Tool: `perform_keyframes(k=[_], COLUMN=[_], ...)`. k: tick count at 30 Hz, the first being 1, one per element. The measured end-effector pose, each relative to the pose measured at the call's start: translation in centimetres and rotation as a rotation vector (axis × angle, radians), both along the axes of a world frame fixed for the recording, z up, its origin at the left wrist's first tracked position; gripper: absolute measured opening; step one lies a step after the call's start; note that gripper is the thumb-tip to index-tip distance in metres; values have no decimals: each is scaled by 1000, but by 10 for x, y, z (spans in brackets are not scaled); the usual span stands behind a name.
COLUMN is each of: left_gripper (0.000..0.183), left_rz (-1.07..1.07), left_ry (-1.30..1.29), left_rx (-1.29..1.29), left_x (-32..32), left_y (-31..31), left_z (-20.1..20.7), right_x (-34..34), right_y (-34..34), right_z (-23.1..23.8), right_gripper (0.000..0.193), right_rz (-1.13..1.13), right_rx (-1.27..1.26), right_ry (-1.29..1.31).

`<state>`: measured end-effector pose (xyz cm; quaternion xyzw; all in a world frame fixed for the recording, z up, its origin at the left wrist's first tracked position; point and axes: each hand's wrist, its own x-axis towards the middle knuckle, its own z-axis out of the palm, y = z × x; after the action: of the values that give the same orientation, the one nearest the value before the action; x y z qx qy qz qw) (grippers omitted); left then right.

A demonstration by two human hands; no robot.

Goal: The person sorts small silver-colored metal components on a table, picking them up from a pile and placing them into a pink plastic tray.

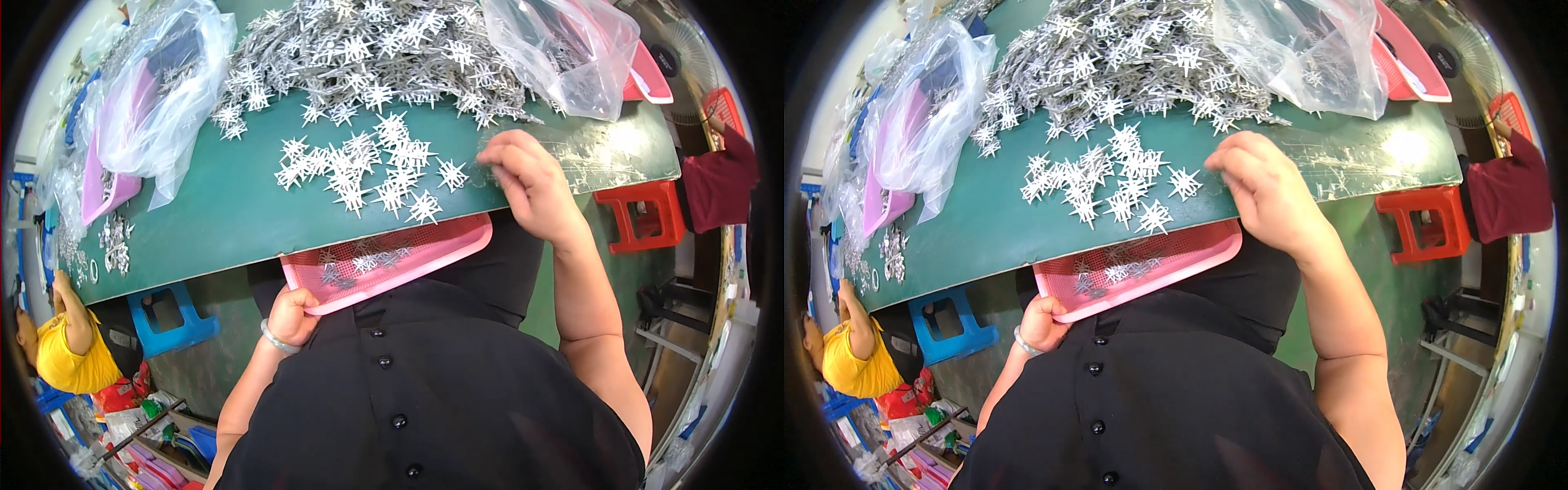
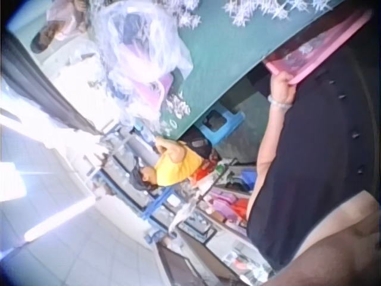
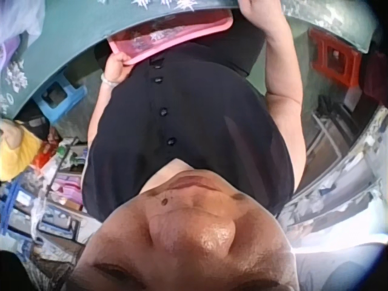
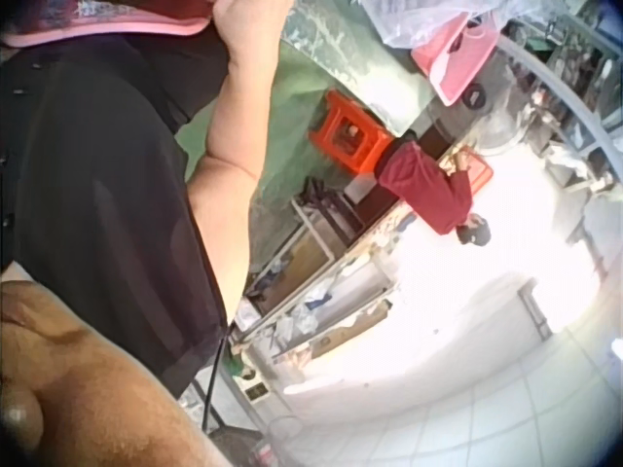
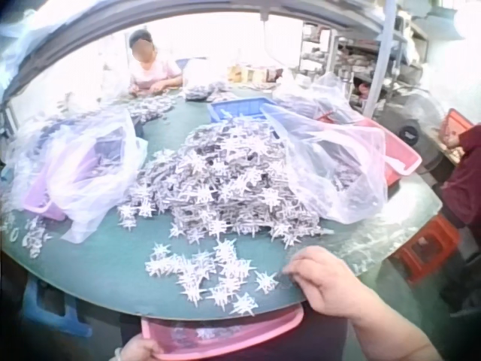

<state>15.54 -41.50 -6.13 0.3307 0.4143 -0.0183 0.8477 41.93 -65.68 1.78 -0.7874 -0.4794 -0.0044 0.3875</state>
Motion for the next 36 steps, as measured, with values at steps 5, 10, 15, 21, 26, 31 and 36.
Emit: perform_keyframes(k=[5,10,15,21,26,31,36], left_gripper=[34,35,43,52,55,54,58], left_rz=[-43,-43,-22,-61,-49,-26,-18], left_ry=[-2,-9,-23,-61,-44,-58,-56], left_rx=[36,27,13,-1,-10,-67,-68], left_x=[5,6,-3,-8,-4,-3,-1], left_y=[-2,-2,4,10,8,5,6], left_z=[7,8,-7,-17,-13,-6,-6], right_x=[1,0,-8,-12,-31,-36,-29], right_y=[-5,-1,8,14,40,43,40], right_z=[-6,-9,-9,-4,-3,-4,-5], right_gripper=[18,20,20,24,32,34,27], right_rz=[-82,-81,36,202,147,227,98], right_rx=[-14,4,-19,-125,-123,-138,-103], right_ry=[-8,-3,-67,-134,-178,-189,-128])
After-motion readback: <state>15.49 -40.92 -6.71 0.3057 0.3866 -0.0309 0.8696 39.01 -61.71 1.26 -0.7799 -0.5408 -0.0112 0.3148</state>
